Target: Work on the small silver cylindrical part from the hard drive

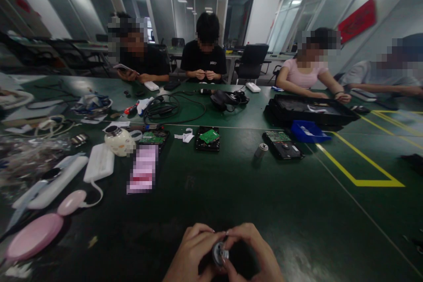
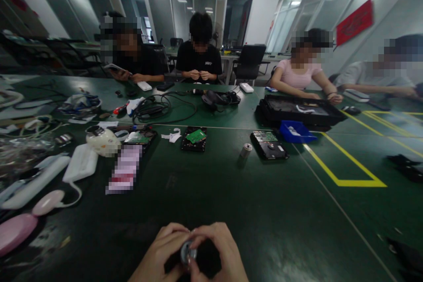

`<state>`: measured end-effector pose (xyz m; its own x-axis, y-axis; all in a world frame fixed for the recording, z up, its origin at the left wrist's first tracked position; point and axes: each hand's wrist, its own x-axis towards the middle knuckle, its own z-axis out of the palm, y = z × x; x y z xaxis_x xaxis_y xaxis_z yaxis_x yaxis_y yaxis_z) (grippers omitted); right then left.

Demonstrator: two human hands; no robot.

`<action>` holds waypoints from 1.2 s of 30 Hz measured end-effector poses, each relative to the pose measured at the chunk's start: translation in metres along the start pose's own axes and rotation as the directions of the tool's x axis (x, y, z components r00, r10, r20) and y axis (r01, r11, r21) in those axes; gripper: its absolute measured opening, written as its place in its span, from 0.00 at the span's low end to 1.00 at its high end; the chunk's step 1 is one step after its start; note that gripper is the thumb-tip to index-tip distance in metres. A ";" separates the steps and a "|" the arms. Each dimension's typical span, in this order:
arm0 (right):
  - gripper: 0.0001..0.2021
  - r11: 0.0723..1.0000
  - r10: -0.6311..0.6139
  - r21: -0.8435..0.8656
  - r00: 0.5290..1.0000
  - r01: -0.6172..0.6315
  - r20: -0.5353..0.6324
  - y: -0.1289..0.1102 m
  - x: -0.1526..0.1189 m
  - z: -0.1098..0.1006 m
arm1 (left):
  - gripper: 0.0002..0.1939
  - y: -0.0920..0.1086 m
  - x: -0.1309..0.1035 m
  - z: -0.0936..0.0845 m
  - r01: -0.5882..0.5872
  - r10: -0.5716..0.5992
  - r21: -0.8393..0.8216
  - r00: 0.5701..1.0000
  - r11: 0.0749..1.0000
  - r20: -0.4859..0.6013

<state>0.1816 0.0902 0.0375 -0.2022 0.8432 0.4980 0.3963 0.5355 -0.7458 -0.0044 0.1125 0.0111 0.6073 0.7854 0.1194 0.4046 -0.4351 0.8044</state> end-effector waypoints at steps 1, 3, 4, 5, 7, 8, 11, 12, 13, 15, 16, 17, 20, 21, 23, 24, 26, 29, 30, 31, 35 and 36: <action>0.24 1.000 -0.005 -0.011 1.000 0.005 0.004 0.001 0.000 0.000 | 0.27 0.000 0.000 0.000 -0.002 0.002 -0.001 1.000 1.000 0.003; 0.23 0.999 -0.024 -0.032 1.000 0.025 0.018 0.002 0.001 -0.001 | 0.28 -0.003 -0.001 0.000 -0.022 0.022 0.006 1.000 1.000 -0.004; 0.22 0.998 -0.038 -0.038 0.999 0.039 0.030 0.002 0.001 -0.001 | 0.28 -0.004 -0.001 0.001 -0.035 0.035 0.014 0.999 0.999 -0.009; 0.21 0.998 -0.052 -0.042 0.998 0.054 0.039 0.002 0.002 -0.002 | 0.28 -0.006 -0.002 0.002 -0.050 0.050 0.025 0.999 0.998 -0.014; 0.20 0.996 -0.076 -0.044 0.995 0.078 0.060 0.001 0.004 -0.002 | 0.28 -0.008 -0.003 0.003 -0.078 0.079 0.045 0.997 0.996 -0.024; 0.19 0.996 -0.076 -0.046 0.995 0.079 0.067 0.000 0.005 -0.003 | 0.27 -0.008 -0.004 0.004 -0.087 0.089 0.052 0.996 0.995 -0.029; 0.17 0.997 -0.058 -0.054 0.996 0.062 0.069 -0.001 0.006 -0.004 | 0.26 -0.007 -0.004 0.004 -0.104 0.108 0.062 0.993 0.993 -0.053; 0.17 0.997 -0.057 -0.053 0.996 0.060 0.065 -0.002 0.006 -0.004 | 0.26 -0.007 -0.004 0.004 -0.113 0.116 0.063 0.992 0.992 -0.057; 0.17 0.997 -0.061 -0.049 0.997 0.064 0.056 -0.002 0.006 -0.004 | 0.27 -0.006 -0.004 0.004 -0.124 0.128 0.067 0.990 0.990 -0.061; 0.17 0.997 -0.072 -0.040 0.997 0.073 0.039 -0.001 0.006 -0.003 | 0.29 -0.005 -0.004 0.003 -0.147 0.152 0.076 0.986 0.986 -0.063; 0.17 0.997 -0.072 -0.037 0.997 0.073 0.037 -0.001 0.005 -0.003 | 0.29 -0.004 -0.003 0.002 -0.156 0.161 0.082 0.985 0.984 -0.064; 0.17 0.997 -0.071 -0.038 0.997 0.072 0.035 0.000 0.005 -0.003 | 0.30 -0.003 -0.003 0.002 -0.163 0.169 0.088 0.983 0.983 -0.068; 0.16 0.996 -0.071 -0.054 0.997 0.072 0.032 0.001 0.003 -0.001 | 0.29 -0.001 -0.003 0.001 -0.195 0.204 0.116 0.976 0.974 -0.077; 0.15 0.995 -0.075 -0.061 0.997 0.076 0.024 0.001 0.003 -0.001 | 0.29 -0.001 -0.002 0.001 -0.211 0.223 0.129 0.972 0.969 -0.081; 0.14 0.994 -0.077 -0.076 0.997 0.078 0.007 0.001 0.003 0.000 | 0.27 -0.001 -0.002 0.000 -0.243 0.259 0.157 0.962 0.957 -0.089; 0.13 0.994 -0.078 -0.081 0.997 0.078 0.000 0.000 0.003 0.001 | 0.26 -0.001 -0.003 0.000 -0.253 0.272 0.171 0.958 0.952 -0.093; 0.12 0.993 -0.082 -0.083 0.997 0.081 -0.002 0.000 0.003 0.000 | 0.24 -0.001 -0.003 0.000 -0.262 0.285 0.197 0.954 0.945 -0.096; 0.11 0.993 -0.088 -0.074 0.996 0.089 0.018 -0.001 0.003 -0.001 | 0.23 -0.001 -0.003 -0.002 -0.259 0.284 0.226 0.955 0.939 -0.083; 0.10 0.993 -0.089 -0.074 0.996 0.091 0.028 -0.001 0.003 -0.001 | 0.23 -0.001 -0.003 -0.002 -0.255 0.281 0.233 0.956 0.938 -0.082; 0.10 0.993 -0.090 -0.074 0.995 0.092 0.035 -0.001 0.003 -0.002 | 0.22 0.000 -0.003 -0.003 -0.251 0.277 0.237 0.957 0.939 -0.084; 0.11 0.995 -0.070 -0.063 0.996 0.073 0.047 -0.002 0.004 -0.004 | 0.21 0.000 -0.002 -0.004 -0.228 0.254 0.237 0.964 0.944 -0.084; 0.13 0.997 -0.049 -0.057 0.997 0.053 0.060 -0.003 0.004 -0.004 | 0.21 0.001 -0.002 -0.004 -0.221 0.246 0.236 0.966 0.946 -0.081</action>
<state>0.1834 0.0914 0.0439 -0.2747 0.8171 0.5068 0.4358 0.5756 -0.6919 -0.0077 0.1127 0.0136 0.6305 0.6872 0.3608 0.4098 -0.6895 0.5971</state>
